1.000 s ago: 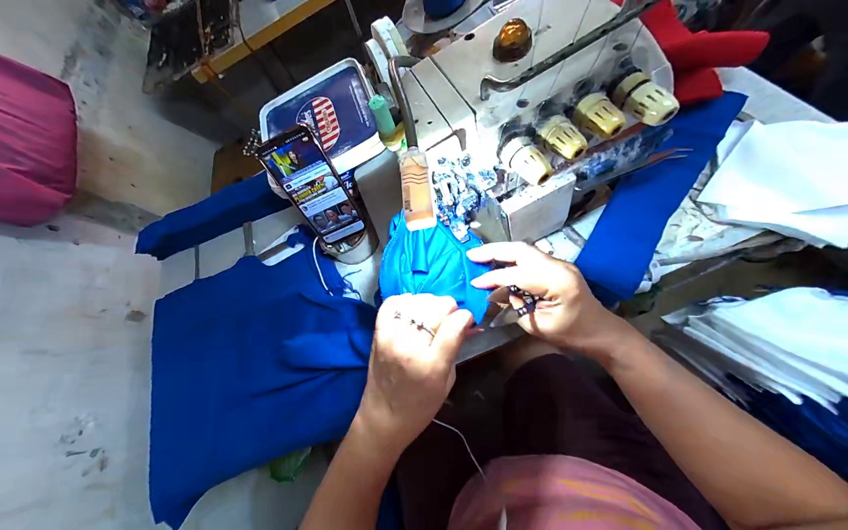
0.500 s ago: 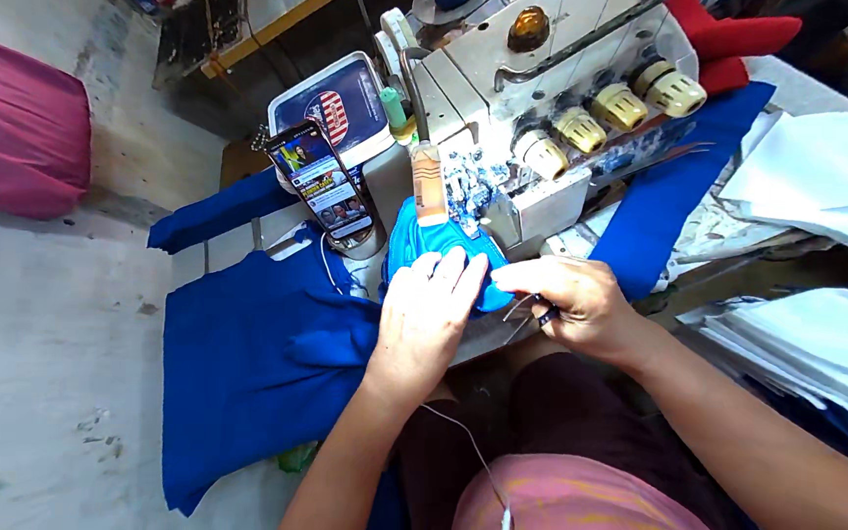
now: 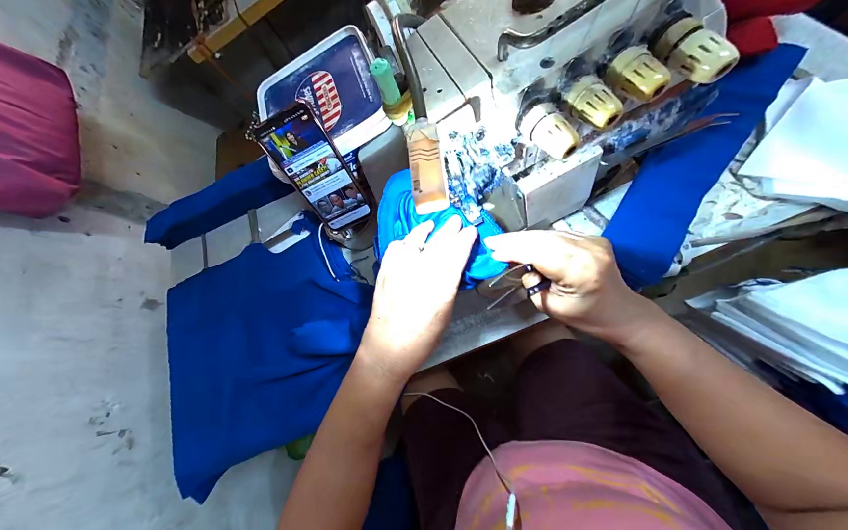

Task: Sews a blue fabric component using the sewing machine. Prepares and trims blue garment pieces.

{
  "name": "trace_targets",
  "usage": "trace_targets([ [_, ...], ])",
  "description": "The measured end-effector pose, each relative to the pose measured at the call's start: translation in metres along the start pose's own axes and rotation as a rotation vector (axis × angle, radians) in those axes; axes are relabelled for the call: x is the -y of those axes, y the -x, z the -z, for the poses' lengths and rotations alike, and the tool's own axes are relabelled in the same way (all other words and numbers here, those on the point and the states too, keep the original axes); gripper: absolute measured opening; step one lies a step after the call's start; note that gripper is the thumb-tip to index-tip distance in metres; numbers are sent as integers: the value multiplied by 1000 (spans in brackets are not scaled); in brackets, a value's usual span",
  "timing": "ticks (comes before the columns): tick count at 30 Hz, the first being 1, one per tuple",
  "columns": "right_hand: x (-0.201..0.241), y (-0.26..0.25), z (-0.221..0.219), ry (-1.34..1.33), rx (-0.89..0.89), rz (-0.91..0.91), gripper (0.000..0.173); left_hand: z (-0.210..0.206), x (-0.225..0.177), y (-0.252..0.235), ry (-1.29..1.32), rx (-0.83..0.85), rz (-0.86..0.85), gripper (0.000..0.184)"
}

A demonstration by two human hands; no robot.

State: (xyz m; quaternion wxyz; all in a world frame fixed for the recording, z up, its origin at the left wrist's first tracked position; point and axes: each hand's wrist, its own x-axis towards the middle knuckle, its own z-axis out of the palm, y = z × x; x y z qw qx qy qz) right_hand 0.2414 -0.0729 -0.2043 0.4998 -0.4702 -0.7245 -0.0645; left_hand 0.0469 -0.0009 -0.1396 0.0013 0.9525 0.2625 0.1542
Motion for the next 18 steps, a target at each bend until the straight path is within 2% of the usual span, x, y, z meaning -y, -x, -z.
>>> trace_targets([
  [10,-2,-6,-4,-107,39,-6,23,1,6,2,69,-23,-8,37],
  [18,-4,-3,-5,-95,30,-4,22,5,4,4,102,6,-17,35],
])
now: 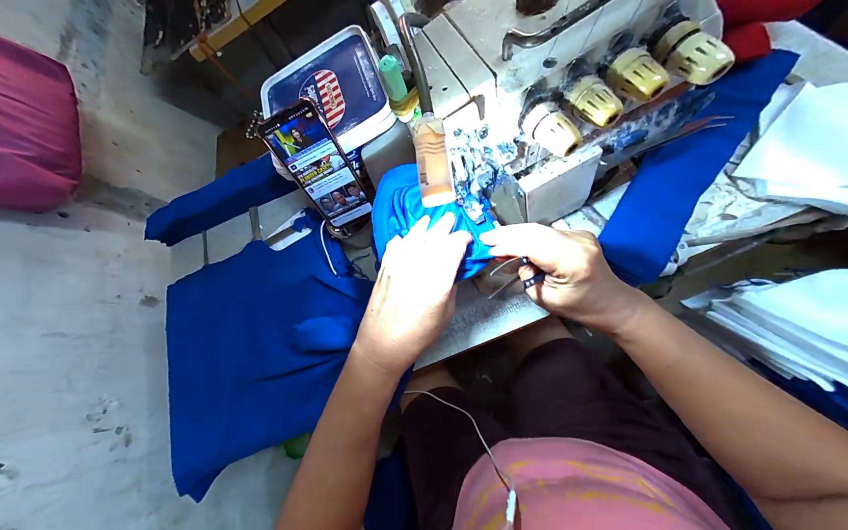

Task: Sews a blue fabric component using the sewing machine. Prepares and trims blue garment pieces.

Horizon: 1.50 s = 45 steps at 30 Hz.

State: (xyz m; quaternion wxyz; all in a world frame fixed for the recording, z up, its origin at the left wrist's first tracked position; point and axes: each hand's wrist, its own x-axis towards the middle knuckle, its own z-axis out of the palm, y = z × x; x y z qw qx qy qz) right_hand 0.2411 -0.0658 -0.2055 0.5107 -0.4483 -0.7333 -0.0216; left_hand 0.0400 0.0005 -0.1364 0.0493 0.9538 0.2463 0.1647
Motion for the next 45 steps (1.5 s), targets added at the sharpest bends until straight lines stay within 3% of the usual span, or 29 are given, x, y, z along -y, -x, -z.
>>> trace_targets([
  [6,4,1,0,-104,11,3,20,4,-6,3,106,-18,-28,19],
  [11,6,5,6,-121,7,25,20,4,-6,4,79,-54,-44,18],
  [15,7,8,8,-47,7,20,20,1,-10,7,-25,-30,-18,33],
  [20,0,2,-1,42,3,-3,22,0,-5,2,-56,42,56,38],
  [24,10,6,-4,-62,-90,-40,15,-8,8,-3,-93,28,113,43],
  [26,19,13,-1,-114,-113,-114,39,-10,10,-3,-84,12,162,44],
  [28,26,19,2,-120,-73,-197,61,-12,9,1,-84,-25,199,44],
  [32,37,20,11,98,-13,-293,42,-14,-1,21,-87,-142,226,38],
  [38,54,-12,18,549,184,-278,40,-21,-17,42,-65,-260,235,33],
  [45,63,-49,1,636,411,-340,42,-24,-21,41,-62,-300,208,30],
])
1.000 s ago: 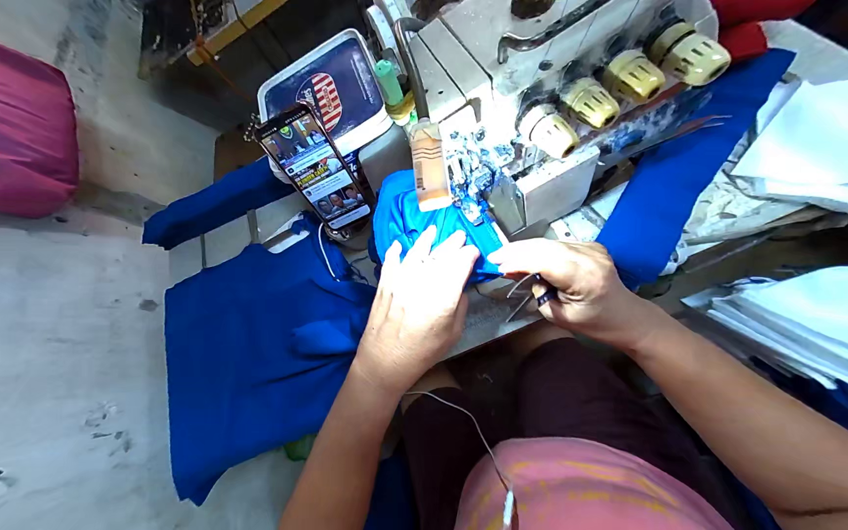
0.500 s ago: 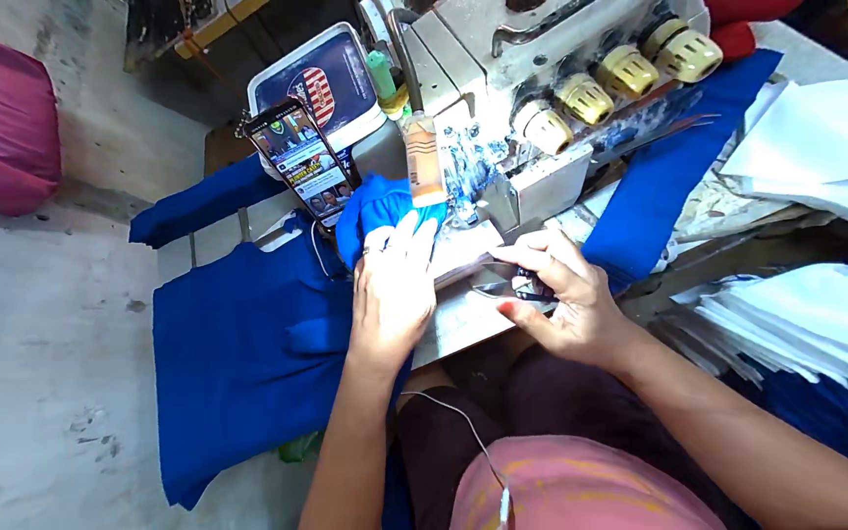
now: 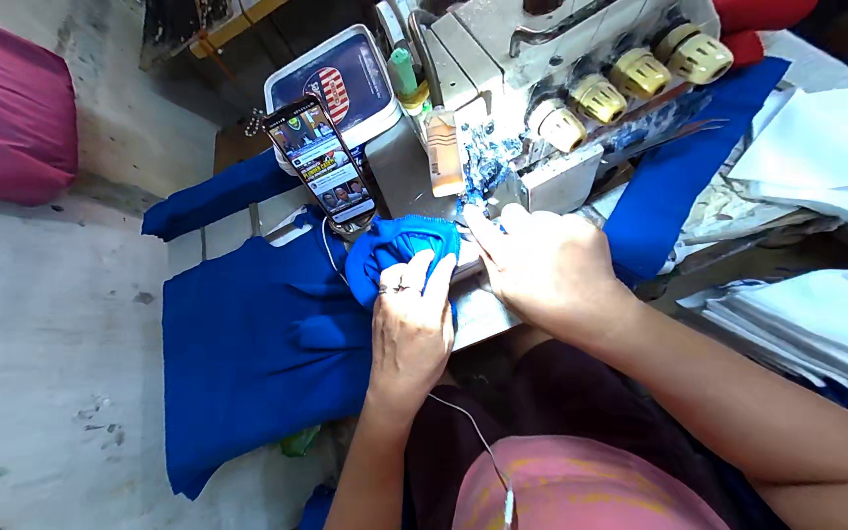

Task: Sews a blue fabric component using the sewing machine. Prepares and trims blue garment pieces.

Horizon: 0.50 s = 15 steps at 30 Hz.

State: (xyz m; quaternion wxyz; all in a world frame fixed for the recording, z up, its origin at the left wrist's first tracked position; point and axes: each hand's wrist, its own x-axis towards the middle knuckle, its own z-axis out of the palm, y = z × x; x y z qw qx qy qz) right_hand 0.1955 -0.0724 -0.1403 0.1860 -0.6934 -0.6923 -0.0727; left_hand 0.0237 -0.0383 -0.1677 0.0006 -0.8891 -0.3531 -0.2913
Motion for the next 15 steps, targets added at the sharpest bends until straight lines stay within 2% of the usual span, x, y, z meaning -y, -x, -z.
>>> trace_targets([
  [5,0,-4,-4,-36,-40,11,37,-2,-3,4,25,-38,-38,28],
  [8,-9,2,-8,-317,-147,-71,35,3,-2,10,120,24,-56,27],
  [11,-6,9,-11,-504,-178,-128,48,6,2,14,185,53,-94,27],
  [13,0,8,-18,-492,-203,-93,39,8,1,15,229,67,-108,29],
  [15,1,5,-24,-455,-201,-33,22,9,1,13,323,57,-87,27],
])
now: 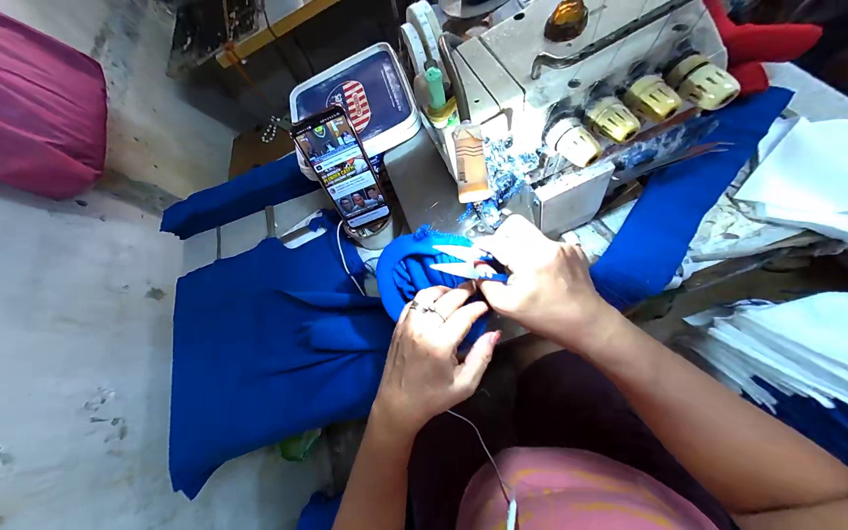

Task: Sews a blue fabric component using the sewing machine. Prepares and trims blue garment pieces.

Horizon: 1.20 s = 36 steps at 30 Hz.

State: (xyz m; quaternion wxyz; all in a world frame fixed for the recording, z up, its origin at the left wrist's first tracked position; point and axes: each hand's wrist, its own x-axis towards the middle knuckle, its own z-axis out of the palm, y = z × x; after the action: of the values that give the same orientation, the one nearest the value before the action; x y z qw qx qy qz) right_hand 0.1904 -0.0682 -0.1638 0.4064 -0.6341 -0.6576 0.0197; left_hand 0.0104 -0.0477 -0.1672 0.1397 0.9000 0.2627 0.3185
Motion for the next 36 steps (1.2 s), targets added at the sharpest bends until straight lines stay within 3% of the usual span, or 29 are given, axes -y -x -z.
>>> trace_targets([
  [3,-1,-4,5,-113,58,-43,10,-1,1,-6,113,-133,91,19],
  [6,-2,-7,19,-434,181,-256,12,-4,2,-18,132,-277,169,14],
  [9,-2,-5,24,-887,221,-547,18,-6,2,-30,220,-258,197,23],
  [12,-1,-1,27,-1063,193,-625,23,-14,5,-39,231,-218,118,28],
  [15,-2,1,27,-1035,199,-601,25,-18,4,-46,163,-245,7,14],
  [18,-2,4,26,-1009,185,-584,24,-18,1,-47,85,-278,-5,11],
  [20,-3,5,25,-1011,170,-572,22,-19,-2,-46,200,-279,126,10],
  [25,-8,11,22,-932,57,-588,17,-12,-17,-39,945,-276,564,20],
  [26,-10,15,20,-860,3,-544,6,-11,-21,-38,1058,-287,613,22],
  [27,-13,19,19,-773,-41,-457,13,-12,-25,-37,1140,-298,645,23],
  [29,-20,30,20,-560,-84,-261,49,-16,-29,-35,1217,-324,669,25],
  [30,-19,35,21,-454,-104,-194,54,-18,-30,-34,1234,-337,669,24],
  [33,-10,50,27,-193,-181,-31,43,-24,-32,-34,1290,-365,657,25],
  [36,-7,57,25,-208,-197,13,39,-27,-35,-35,1342,-368,658,26],
])
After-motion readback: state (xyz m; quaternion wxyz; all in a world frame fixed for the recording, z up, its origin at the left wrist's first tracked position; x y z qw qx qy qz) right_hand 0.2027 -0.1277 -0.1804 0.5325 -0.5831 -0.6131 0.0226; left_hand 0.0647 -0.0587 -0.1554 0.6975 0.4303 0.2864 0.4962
